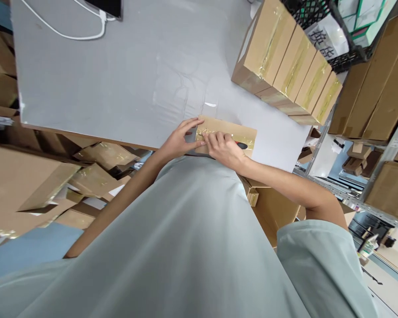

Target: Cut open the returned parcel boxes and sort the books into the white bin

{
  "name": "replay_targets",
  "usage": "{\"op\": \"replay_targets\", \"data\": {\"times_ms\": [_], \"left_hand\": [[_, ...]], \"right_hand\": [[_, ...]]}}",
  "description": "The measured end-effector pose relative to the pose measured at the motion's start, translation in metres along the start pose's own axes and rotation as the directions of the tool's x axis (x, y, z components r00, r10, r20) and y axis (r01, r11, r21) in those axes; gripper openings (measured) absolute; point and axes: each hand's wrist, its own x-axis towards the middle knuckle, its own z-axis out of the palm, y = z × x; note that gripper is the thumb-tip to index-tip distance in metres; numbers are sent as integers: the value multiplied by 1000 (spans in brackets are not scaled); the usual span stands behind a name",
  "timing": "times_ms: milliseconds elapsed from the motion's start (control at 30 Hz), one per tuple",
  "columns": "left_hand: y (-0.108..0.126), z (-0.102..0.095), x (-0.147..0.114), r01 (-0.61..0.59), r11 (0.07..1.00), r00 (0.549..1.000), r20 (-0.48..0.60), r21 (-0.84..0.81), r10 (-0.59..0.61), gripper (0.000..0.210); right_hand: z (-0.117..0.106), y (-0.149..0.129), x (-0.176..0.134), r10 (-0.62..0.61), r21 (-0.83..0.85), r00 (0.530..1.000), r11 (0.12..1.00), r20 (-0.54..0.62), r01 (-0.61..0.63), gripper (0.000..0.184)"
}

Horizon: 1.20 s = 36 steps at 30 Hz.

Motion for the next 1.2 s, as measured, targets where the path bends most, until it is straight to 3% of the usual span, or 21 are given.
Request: {"op": "replay_targets", "data": {"times_ms": [367,600,833,967,1200], "left_hand": [[4,29,5,-4,1000,1000,-6,12,4,87],[5,31,7,-12,999,1000,5,30,12,86],[3,34,8,-6,1000,1000,0,-2,6,89],[4,33,8,5,1000,1000,1,8,-5,88],[1,34,9,12,1000,1000,-14,23,-12,89]], "right_hand": [[12,18,-27,2,-73,1000,997,19,-1,61],[12,30,-41,21,-82,998,996,54,-16,60],[28,53,-65,92,-96,988,992,120,-81,63],[35,72,-87,84,-110,990,991,110,-72,63],[41,111,-139,190,-204,962,968,196,-149,65]]}}
